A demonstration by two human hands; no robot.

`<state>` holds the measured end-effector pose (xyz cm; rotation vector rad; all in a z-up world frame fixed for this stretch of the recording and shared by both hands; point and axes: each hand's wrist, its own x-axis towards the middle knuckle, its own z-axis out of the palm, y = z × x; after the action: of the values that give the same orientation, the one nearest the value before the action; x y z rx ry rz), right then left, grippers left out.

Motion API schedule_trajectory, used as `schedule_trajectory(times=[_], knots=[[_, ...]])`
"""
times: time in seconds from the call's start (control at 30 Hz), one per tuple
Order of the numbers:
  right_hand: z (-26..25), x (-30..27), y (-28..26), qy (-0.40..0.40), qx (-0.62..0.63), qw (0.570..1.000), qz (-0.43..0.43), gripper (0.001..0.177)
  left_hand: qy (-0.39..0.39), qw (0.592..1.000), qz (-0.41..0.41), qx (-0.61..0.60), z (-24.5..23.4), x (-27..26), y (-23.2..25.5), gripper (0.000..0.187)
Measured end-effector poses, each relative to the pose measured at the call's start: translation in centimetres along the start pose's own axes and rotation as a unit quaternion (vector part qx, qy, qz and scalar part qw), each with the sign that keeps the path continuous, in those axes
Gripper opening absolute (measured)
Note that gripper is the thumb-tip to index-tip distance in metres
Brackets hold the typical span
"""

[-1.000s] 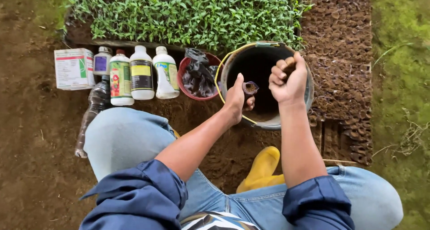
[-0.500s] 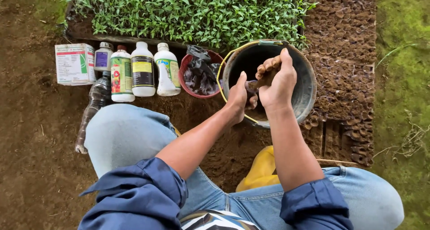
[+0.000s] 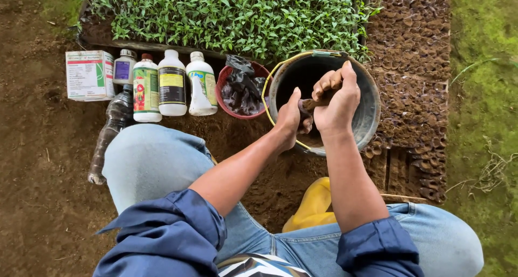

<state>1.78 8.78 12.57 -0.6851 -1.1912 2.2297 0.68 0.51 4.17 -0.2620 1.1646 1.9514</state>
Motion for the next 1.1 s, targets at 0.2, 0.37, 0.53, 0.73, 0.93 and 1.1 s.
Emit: schedule_trajectory(times=[0.2, 0.37, 0.53, 0.73, 0.93, 1.1], knots=[[0.3, -0.4, -0.2, -0.006, -0.002, 1.000, -0.003, 0.049, 0.017, 1.000, -0.008, -0.019, 0.3, -0.4, 0.2, 0.059], [-0.4, 0.4, -0.6, 0.004, -0.001, 1.000, -0.005, 0.047, 0.028, 1.000, -0.009, -0.011, 0.3, 0.8, 0.0, 0.063], [-4.8, 3.3, 0.0, -0.030, -0.311, 0.943, -0.117, 0.034, 0.044, 0.999, -0.012, -0.022, 0.7, 0.8, 1.8, 0.062], [-4.1, -1.1, -2.7, -0.184, -0.497, 0.795, -0.294, 0.034, 0.070, 0.995, 0.020, -0.074, 0.8, 1.6, 2.7, 0.057], [-4.2, -1.7, -0.6, -0.204, -0.564, 0.627, -0.496, 0.038, 0.082, 0.992, 0.028, -0.087, 0.6, 3.0, 1.8, 0.050], [-3.7, -2.9, -0.9, -0.186, -0.572, 0.636, -0.484, 0.058, 0.082, 0.990, 0.027, -0.109, 0.4, 2.7, 2.2, 0.052]])
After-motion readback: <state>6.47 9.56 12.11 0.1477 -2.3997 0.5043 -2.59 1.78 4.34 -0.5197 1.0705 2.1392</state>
